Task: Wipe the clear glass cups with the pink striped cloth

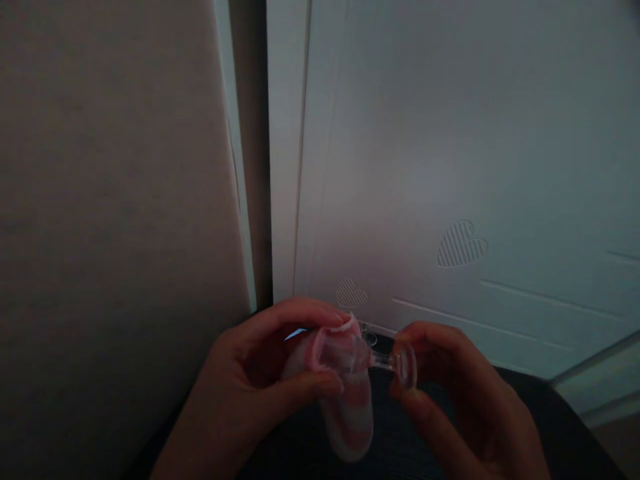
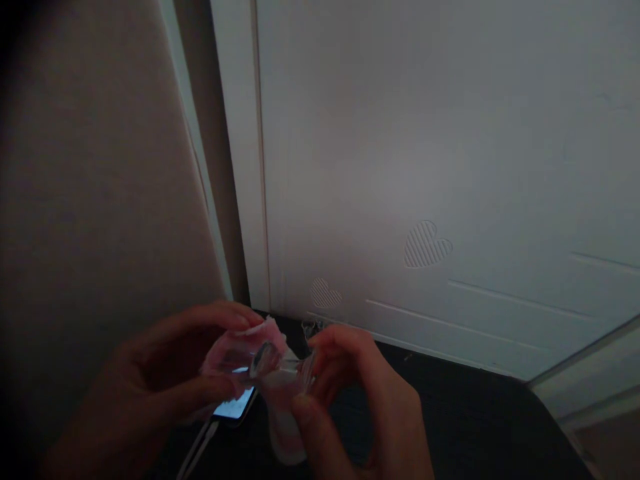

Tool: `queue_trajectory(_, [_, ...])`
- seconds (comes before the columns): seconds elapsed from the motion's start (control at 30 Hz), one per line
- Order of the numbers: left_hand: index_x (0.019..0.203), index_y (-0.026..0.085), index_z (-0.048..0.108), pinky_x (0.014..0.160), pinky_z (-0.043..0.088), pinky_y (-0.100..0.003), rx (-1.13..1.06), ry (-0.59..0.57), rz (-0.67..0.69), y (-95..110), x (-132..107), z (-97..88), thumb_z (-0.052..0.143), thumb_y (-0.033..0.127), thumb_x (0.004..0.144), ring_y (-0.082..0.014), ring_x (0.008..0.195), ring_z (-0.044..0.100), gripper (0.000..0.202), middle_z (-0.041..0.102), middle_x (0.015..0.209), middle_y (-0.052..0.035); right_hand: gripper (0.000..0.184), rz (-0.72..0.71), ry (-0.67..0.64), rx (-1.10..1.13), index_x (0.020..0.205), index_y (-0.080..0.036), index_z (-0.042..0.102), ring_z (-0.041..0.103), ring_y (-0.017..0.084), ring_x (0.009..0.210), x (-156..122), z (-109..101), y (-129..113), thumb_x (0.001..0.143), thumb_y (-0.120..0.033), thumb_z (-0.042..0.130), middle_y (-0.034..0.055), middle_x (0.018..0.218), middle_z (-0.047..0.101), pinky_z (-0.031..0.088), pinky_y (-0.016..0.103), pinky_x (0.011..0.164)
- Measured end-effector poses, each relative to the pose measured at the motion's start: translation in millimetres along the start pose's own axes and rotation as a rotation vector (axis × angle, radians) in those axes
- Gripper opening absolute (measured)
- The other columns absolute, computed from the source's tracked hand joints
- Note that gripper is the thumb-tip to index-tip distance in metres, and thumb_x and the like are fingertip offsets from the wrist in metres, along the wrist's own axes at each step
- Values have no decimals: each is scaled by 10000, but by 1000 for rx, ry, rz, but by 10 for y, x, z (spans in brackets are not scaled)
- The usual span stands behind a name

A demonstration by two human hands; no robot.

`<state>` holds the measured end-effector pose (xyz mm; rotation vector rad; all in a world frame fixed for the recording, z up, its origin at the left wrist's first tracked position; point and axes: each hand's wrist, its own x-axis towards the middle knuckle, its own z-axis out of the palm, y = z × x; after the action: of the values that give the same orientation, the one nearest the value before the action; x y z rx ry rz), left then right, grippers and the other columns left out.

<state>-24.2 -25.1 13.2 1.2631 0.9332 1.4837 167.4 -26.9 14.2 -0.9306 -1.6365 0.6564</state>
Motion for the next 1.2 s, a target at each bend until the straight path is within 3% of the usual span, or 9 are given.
queue_trajectory(0.2, [895,342,759,697,554,-139,-20,8,8,-13,16,16,827,173,664,-137,817,726,295,784,906,65,315,24,-37,41,1036,-378,626,677,89,673,22,15,3,792,-180,655,-93,809,715,529,131,637])
queue_trajectory(0.5, [913,342,752,732,557,-152,13,7,50,-24,-38,-16,819,182,694,-138,845,720,279,773,948,64,370,-9,-81,46,1095,-388,607,678,90,716,47,-35,42,814,-148,617,-83,852,692,539,132,660])
queue_trajectory(0.73, [929,364,735,691,554,-131,9,-72,-24,-7,6,-18,817,184,701,-129,839,728,302,778,927,88,385,-78,-75,-12,1112,-353,610,675,102,755,20,-67,29,819,-103,609,-56,862,664,544,140,704])
queue_trajectory(1.2, [920,355,738,658,546,-126,-5,-37,-72,60,-25,2,824,175,682,-127,806,731,310,786,904,85,424,-150,-45,-14,1095,-335,645,691,147,821,26,-57,24,784,-53,585,-29,981,710,539,180,632])
